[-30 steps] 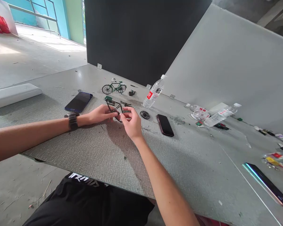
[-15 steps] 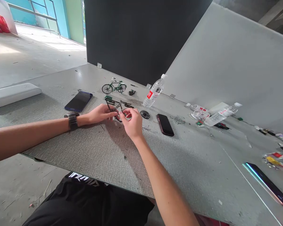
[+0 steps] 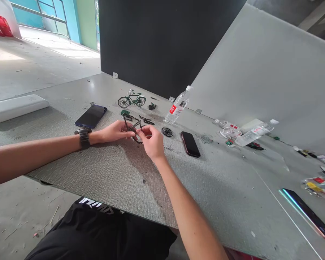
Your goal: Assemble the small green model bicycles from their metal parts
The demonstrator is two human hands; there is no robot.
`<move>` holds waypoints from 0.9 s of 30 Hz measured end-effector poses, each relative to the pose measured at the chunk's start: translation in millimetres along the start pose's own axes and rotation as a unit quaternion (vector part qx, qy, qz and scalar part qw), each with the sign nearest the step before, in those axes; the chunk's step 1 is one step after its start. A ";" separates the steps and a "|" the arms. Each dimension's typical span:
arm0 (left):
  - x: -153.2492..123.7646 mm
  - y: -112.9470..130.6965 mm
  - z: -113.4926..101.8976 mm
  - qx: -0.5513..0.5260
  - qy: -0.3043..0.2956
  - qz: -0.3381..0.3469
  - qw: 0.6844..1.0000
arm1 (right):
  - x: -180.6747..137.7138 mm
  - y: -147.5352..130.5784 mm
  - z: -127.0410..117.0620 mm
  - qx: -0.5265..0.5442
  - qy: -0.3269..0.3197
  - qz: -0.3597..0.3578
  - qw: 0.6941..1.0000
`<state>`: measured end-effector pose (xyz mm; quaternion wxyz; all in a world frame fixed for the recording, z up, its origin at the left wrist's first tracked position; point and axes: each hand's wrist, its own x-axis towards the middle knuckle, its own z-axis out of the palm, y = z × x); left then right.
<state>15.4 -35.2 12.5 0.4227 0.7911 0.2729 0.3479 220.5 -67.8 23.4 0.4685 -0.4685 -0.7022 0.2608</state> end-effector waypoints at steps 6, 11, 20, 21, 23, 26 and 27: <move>1.2 -1.1 0.1 0.000 0.001 0.008 1.000 | -0.8 -0.9 0.9 0.009 0.003 0.011 1.000; 3.8 -10.6 3.3 -0.044 0.040 -0.011 0.998 | -0.8 0.2 1.5 0.024 0.011 0.013 1.000; 3.5 -7.4 2.3 -0.034 0.095 0.013 0.995 | -1.3 1.9 4.8 0.053 0.023 0.054 0.997; 3.3 -7.1 2.2 -0.037 0.096 0.012 0.995 | -1.5 1.8 5.1 0.050 0.023 0.054 0.997; 3.2 -7.0 2.3 -0.039 0.103 0.005 0.994 | -2.0 2.1 5.8 0.043 0.020 0.050 0.998; 3.0 -7.1 2.2 -0.029 0.110 -0.001 0.993 | -2.6 3.2 6.6 0.032 0.017 0.043 0.998; 2.8 -7.1 2.0 -0.024 0.110 -0.001 0.994 | -2.7 3.5 6.7 0.028 0.016 0.042 0.999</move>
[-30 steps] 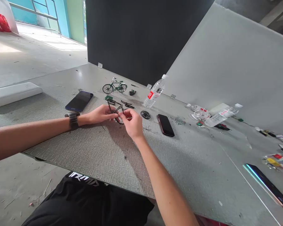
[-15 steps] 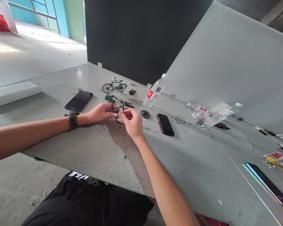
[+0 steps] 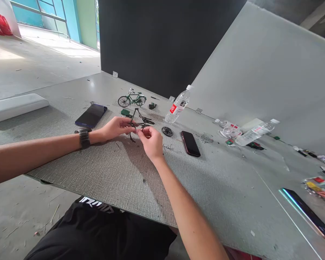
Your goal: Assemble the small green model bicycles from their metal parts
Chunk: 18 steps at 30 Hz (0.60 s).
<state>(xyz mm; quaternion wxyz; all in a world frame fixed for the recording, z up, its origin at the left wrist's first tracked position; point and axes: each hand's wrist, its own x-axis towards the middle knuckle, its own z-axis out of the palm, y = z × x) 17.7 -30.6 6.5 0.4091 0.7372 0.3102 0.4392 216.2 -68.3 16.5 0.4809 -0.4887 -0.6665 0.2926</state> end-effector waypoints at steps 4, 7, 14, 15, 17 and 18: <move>-0.1 -1.4 -1.8 0.011 -0.011 0.003 1.000 | -0.5 0.4 0.1 -0.006 -0.006 0.000 1.000; 0.0 -3.1 -2.5 0.011 -0.012 -0.001 1.000 | -0.6 0.4 0.5 -0.012 -0.006 0.000 1.000; -1.2 0.0 -1.3 -0.034 -0.019 -0.006 0.999 | -0.5 0.5 1.4 -0.022 -0.012 -0.002 1.000; -1.5 0.7 -1.4 -0.035 -0.018 -0.007 0.999 | -0.6 0.1 1.4 -0.024 -0.013 -0.005 1.000; -2.0 2.0 -1.9 -0.035 -0.015 -0.012 0.999 | -1.0 -1.1 1.4 -0.028 -0.018 -0.010 0.999; -2.3 2.7 -2.1 -0.036 -0.015 -0.015 0.999 | -1.2 -1.8 1.5 -0.031 -0.021 -0.010 0.999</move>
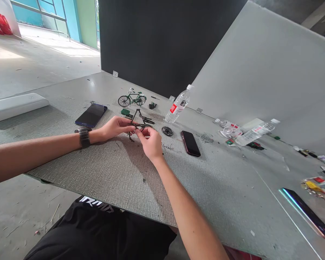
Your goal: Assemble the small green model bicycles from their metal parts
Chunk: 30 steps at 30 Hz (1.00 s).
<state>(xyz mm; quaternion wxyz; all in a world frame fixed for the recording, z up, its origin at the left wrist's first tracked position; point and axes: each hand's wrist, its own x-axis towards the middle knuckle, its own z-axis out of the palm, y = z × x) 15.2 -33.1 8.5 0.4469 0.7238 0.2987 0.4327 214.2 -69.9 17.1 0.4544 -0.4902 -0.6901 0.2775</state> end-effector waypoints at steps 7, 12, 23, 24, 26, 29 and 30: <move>-1.9 7.7 0.9 -0.042 -0.012 -0.010 0.999 | -0.4 -1.2 -0.1 0.002 -0.007 0.002 1.000; -2.0 8.5 1.1 -0.049 -0.015 -0.013 0.999 | 0.1 2.2 -0.4 0.008 -0.013 0.002 1.000; -2.4 10.4 0.5 -0.050 -0.025 -0.019 0.998 | 1.3 8.3 -1.3 0.002 -0.013 -0.002 1.000; -2.4 10.4 0.4 -0.050 -0.024 -0.018 0.998 | 1.6 9.0 -1.3 0.004 -0.016 -0.001 1.000; -2.5 10.0 0.3 -0.052 -0.023 -0.017 0.998 | 1.9 9.7 -1.4 0.006 -0.019 -0.001 1.000; -2.6 9.0 0.3 -0.053 -0.015 -0.018 0.998 | 1.9 8.8 -1.4 0.014 -0.021 0.001 1.000; -2.6 8.6 0.4 -0.052 -0.009 -0.019 0.998 | 1.9 8.1 -1.3 0.018 -0.023 0.003 1.000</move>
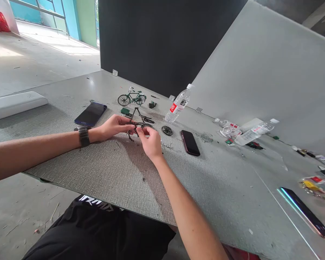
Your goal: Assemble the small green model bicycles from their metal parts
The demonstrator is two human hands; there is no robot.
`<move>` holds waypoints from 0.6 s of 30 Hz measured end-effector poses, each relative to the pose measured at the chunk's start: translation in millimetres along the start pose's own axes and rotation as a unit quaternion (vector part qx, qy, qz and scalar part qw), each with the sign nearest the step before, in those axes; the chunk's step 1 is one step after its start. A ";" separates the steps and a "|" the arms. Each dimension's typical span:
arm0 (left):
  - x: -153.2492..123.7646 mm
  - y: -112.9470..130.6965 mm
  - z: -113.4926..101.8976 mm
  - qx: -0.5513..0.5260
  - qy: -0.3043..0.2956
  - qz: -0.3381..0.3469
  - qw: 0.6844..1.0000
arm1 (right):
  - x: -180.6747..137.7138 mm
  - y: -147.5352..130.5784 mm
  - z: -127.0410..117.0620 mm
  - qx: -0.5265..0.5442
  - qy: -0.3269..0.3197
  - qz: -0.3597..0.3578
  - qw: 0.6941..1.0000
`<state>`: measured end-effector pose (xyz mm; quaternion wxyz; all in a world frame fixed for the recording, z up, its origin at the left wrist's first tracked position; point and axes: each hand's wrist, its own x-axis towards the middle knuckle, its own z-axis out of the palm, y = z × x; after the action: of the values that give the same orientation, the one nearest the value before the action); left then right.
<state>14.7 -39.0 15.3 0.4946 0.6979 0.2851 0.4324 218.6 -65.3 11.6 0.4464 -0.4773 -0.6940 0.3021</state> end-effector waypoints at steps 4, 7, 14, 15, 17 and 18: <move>0.1 0.0 0.4 -0.002 0.027 -0.001 1.000 | 0.6 -1.1 0.8 0.015 -0.010 0.002 1.000; 0.3 1.1 0.8 -0.013 0.035 -0.001 0.999 | 1.4 0.7 1.2 0.011 -0.004 0.002 1.000; 0.6 2.2 1.2 -0.014 0.031 -0.001 0.999 | 0.7 0.3 1.2 0.006 0.019 -0.002 1.000; 0.6 2.2 1.3 -0.018 0.033 -0.003 0.999 | 0.6 -0.3 1.5 0.017 0.017 0.002 1.000; 0.7 1.9 1.5 -0.025 0.036 -0.010 0.999 | 0.4 -1.4 2.0 0.034 0.017 0.012 0.999; 0.7 1.7 1.5 -0.028 0.037 -0.013 0.999 | 0.4 -1.7 2.3 0.039 0.021 0.016 0.999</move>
<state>16.4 -39.7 17.0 0.5086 0.6635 0.3003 0.4593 215.8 -65.5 12.3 0.4739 -0.4766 -0.6650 0.3257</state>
